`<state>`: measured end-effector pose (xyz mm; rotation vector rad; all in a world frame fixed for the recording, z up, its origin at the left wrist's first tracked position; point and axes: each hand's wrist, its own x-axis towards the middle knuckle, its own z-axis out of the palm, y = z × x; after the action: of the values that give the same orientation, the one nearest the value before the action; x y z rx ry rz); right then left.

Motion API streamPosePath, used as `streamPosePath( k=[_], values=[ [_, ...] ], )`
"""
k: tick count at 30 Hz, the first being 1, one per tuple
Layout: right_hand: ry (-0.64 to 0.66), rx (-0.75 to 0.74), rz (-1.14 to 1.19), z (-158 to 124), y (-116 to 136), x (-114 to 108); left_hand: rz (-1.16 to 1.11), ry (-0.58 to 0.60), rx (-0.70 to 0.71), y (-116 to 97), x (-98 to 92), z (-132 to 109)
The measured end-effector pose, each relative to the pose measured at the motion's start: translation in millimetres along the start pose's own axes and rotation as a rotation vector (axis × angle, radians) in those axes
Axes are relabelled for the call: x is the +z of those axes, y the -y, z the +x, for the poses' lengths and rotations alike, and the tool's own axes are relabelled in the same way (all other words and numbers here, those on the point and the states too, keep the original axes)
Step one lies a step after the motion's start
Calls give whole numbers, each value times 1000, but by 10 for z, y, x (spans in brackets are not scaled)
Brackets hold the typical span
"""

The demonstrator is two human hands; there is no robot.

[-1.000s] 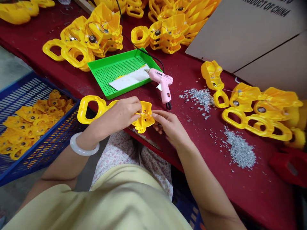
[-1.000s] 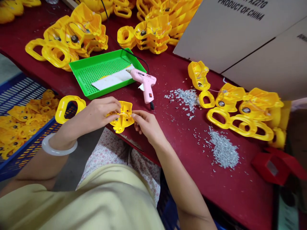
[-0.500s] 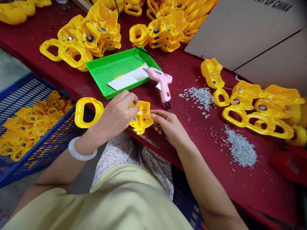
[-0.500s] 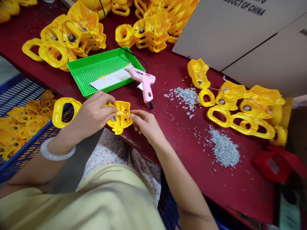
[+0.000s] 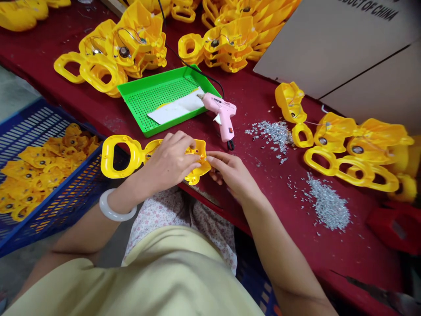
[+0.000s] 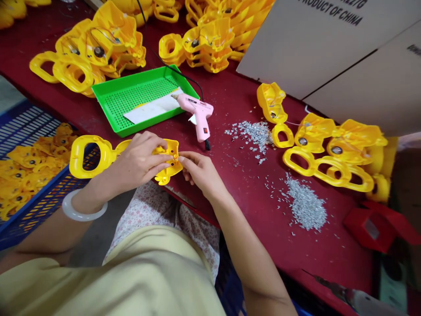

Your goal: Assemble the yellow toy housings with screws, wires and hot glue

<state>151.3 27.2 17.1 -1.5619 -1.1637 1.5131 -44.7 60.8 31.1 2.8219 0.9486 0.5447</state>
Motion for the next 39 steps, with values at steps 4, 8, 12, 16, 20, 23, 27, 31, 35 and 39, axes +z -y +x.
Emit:
streamPosePath(
  k=[4, 8, 12, 16, 20, 23, 27, 31, 35, 39],
  values=[
    [76, -3, -38, -1, 37, -49, -21, 18, 16, 9, 46, -25],
    [152, 0, -62, 26, 48, -105, -30, 23, 45, 41, 78, -40],
    [146, -3, -74, 51, 36, -96, -65, 35, 47, 59, 102, -32],
    [82, -5, -38, 3, 9, -65, -150, -55, 21, 102, 5, -88],
    [-62, -38, -32, -149, -87, -135, -102, -176, -91, 201, -204, -284],
    [-144, -53, -66, -274, -215, -230, 14, -95, -129, 279, -293, -462],
    [-212, -63, -61, -400, -391, -297, 125, 3, -168, 325, -278, -621],
    [-247, -95, -62, -464, -491, -295, 164, -8, -169, 294, -224, -660],
    [-265, -109, -90, -460, -541, -283, 221, -52, -142, 253, -121, -664],
    [-266, -129, -123, -455, -583, -275, 203, -139, -116, 162, 54, -740]
  ],
)
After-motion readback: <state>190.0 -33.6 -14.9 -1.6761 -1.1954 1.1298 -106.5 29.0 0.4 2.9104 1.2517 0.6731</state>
